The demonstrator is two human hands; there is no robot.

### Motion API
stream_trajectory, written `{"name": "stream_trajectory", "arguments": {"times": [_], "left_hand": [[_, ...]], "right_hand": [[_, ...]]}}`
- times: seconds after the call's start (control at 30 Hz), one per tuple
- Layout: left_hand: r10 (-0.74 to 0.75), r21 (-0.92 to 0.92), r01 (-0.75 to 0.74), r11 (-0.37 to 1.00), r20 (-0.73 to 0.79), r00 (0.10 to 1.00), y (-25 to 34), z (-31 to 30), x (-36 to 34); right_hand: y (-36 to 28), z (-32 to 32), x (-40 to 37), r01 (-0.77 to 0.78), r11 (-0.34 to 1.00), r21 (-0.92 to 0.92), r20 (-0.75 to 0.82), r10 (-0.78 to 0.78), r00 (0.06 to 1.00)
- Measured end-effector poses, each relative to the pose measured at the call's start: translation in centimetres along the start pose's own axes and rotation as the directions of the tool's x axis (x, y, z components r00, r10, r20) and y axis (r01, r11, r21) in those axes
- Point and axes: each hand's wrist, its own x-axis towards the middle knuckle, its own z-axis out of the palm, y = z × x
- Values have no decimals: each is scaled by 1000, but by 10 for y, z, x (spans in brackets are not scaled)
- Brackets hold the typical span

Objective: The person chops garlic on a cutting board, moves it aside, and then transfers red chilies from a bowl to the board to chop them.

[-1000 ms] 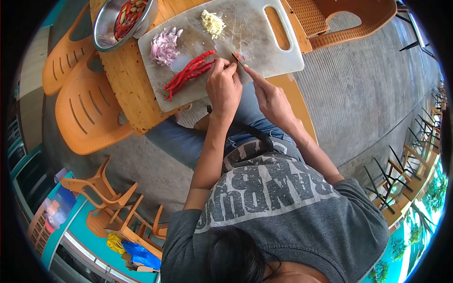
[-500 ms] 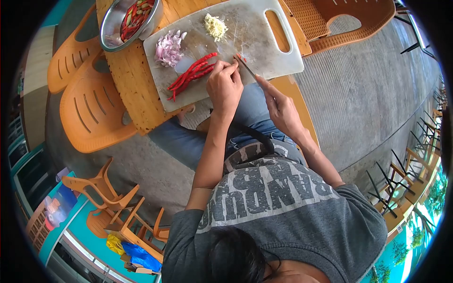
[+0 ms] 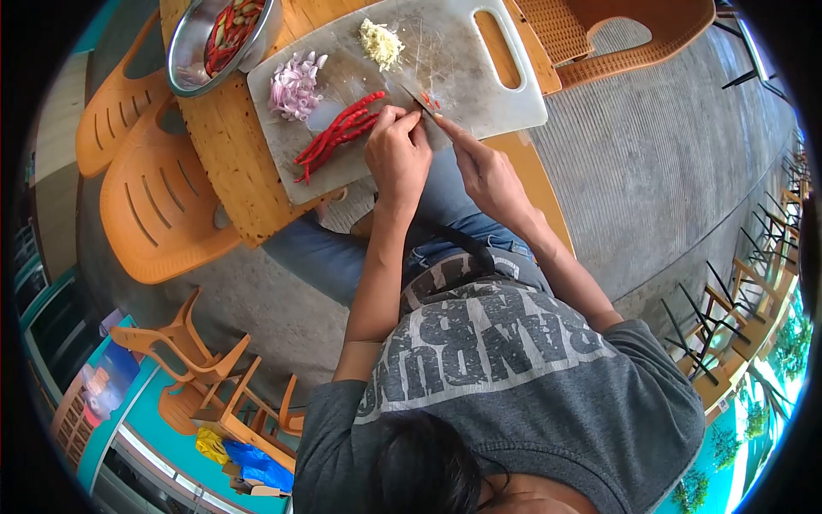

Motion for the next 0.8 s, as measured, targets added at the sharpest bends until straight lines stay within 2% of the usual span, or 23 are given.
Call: {"name": "stream_trajectory", "arguments": {"times": [0.17,0.4,0.53,0.8], "left_hand": [[-1,-28,0,1000,-25,1000,-2,0,1],[-1,-77,-5,997,-76,997,-4,1,1],[-35,-47,35,998,-12,999,-4,0,2],[-28,-40,28,999,-10,1000,-5,0,2]], "right_hand": [[0,-4,-20,-5,998,-56,-13,5,1000],[-4,-13,-28,0,1000,-21,-19,-1,1000],[1,-17,-25,-8,1000,12,-11,8,1000],[-6,-12,-24,-34,999,-7,-8,34,999]]}}
